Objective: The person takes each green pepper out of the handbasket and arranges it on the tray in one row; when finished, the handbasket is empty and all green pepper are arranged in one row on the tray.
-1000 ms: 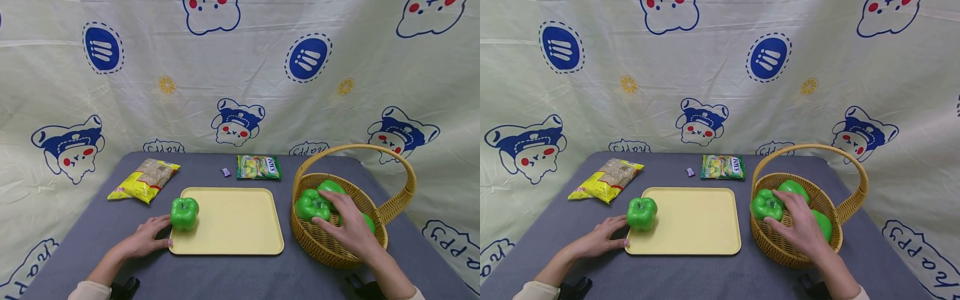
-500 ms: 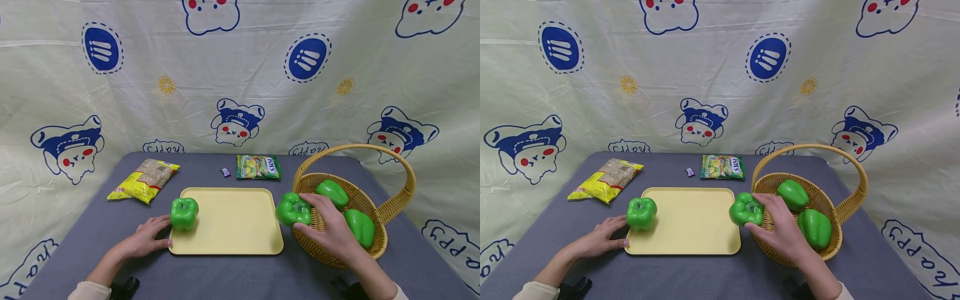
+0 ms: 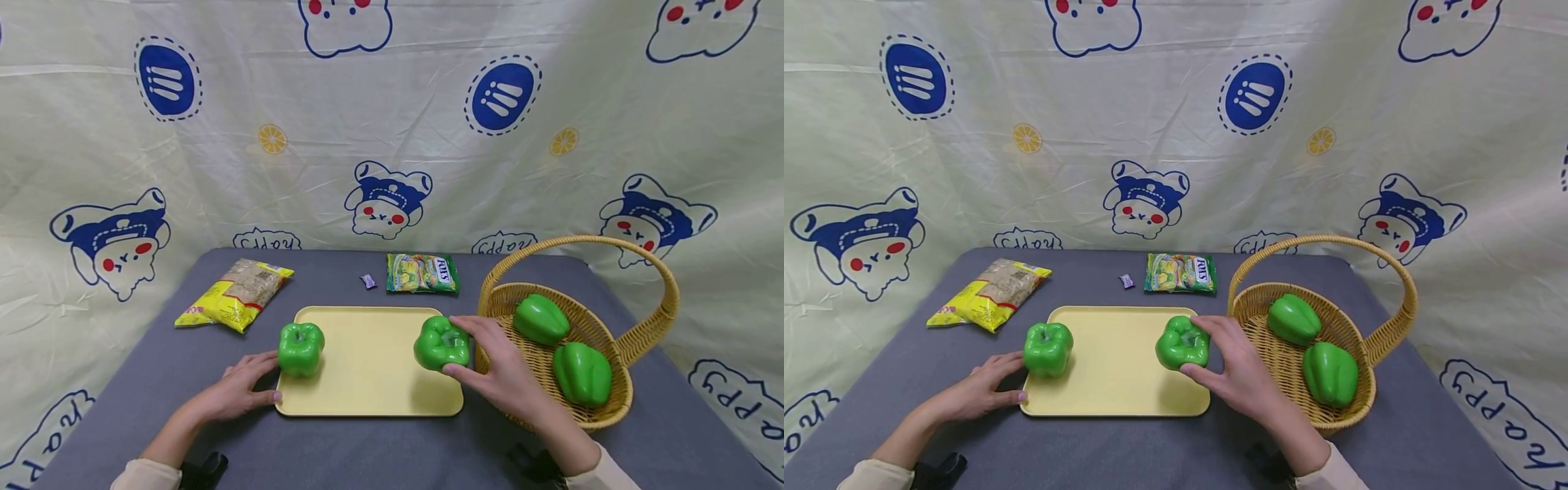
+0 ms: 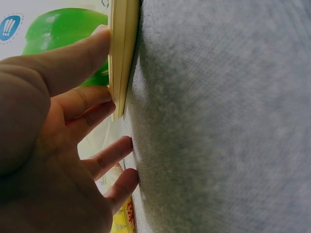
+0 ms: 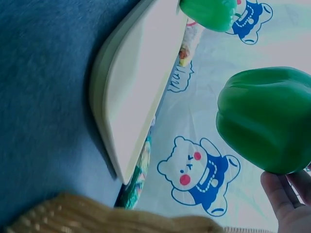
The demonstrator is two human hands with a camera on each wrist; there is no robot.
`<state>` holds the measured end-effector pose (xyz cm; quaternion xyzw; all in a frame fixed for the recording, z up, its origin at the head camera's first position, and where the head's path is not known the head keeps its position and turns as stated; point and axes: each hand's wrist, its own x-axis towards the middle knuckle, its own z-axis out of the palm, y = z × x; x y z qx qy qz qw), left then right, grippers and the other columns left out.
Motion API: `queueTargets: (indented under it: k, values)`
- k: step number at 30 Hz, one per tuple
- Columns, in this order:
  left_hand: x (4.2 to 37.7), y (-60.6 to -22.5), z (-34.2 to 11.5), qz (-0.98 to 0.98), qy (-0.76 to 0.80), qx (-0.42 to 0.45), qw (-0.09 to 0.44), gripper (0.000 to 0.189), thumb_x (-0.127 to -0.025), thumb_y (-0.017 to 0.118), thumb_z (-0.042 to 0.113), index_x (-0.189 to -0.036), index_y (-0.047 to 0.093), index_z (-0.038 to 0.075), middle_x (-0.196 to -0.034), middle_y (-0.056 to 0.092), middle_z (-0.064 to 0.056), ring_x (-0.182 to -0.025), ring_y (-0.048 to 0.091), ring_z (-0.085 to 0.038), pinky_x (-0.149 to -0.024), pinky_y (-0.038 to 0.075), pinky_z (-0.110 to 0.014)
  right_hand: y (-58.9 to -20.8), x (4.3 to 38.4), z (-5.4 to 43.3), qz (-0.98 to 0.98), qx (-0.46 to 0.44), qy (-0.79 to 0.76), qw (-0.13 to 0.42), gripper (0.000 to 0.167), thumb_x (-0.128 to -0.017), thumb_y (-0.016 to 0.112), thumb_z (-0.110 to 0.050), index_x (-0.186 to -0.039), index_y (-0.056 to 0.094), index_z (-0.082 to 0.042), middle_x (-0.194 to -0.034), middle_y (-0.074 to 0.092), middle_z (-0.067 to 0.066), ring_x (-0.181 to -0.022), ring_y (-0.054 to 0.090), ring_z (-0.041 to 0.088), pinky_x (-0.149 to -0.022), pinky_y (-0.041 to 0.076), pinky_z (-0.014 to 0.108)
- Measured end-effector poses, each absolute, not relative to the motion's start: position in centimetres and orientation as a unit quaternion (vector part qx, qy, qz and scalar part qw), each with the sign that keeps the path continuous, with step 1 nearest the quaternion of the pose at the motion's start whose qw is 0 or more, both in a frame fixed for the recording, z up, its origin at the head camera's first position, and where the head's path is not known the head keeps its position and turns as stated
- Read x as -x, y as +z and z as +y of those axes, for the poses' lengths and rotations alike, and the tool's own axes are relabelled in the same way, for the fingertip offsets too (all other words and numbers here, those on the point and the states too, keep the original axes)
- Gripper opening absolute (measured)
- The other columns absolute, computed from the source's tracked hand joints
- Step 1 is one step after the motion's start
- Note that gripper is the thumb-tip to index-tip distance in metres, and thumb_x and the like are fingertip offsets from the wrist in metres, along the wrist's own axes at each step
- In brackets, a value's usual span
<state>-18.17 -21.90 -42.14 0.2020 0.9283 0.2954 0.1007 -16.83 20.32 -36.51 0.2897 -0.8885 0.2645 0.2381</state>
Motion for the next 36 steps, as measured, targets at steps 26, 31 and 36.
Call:
queueTargets:
  k: [26, 31, 36]
  values:
    - [18.1, -42.1, -21.9, 0.929, 0.293, -0.202, 0.102, 0.065, -0.084, 0.068, 0.038, -0.136, 0.048, 0.005, -0.146, 0.040, -0.019, -0.129, 0.034, -0.042, -0.089, 0.026, -0.066, -37.5, 19.1, 15.5, -0.865, -0.347, 0.311, 0.187, 0.064, -0.075, 0.079, -0.031, -0.131, 0.052, -0.013, -0.127, 0.055, 0.004, -0.117, 0.051, 0.018, -0.089, 0.049, 0.041]
    - [18.1, -42.2, -21.9, 0.927, 0.299, -0.201, 0.102, 0.065, -0.084, 0.068, 0.038, -0.136, 0.048, 0.006, -0.146, 0.040, -0.020, -0.129, 0.034, -0.042, -0.089, 0.025, -0.068, -37.8, 19.5, 14.7, -0.861, -0.358, 0.308, 0.189, 0.063, -0.075, 0.079, -0.031, -0.130, 0.053, -0.012, -0.125, 0.056, 0.004, -0.116, 0.053, 0.018, -0.089, 0.049, 0.039]
    - [18.2, -42.3, -21.9, 0.927, 0.301, -0.200, 0.099, 0.065, -0.084, 0.068, 0.039, -0.136, 0.048, 0.005, -0.145, 0.040, -0.020, -0.129, 0.034, -0.042, -0.088, 0.025, -0.068, -37.7, 19.8, 13.8, -0.863, -0.355, 0.320, 0.164, 0.062, -0.076, 0.078, -0.032, -0.130, 0.053, -0.010, -0.124, 0.057, 0.005, -0.112, 0.055, 0.018, -0.087, 0.050, 0.034]
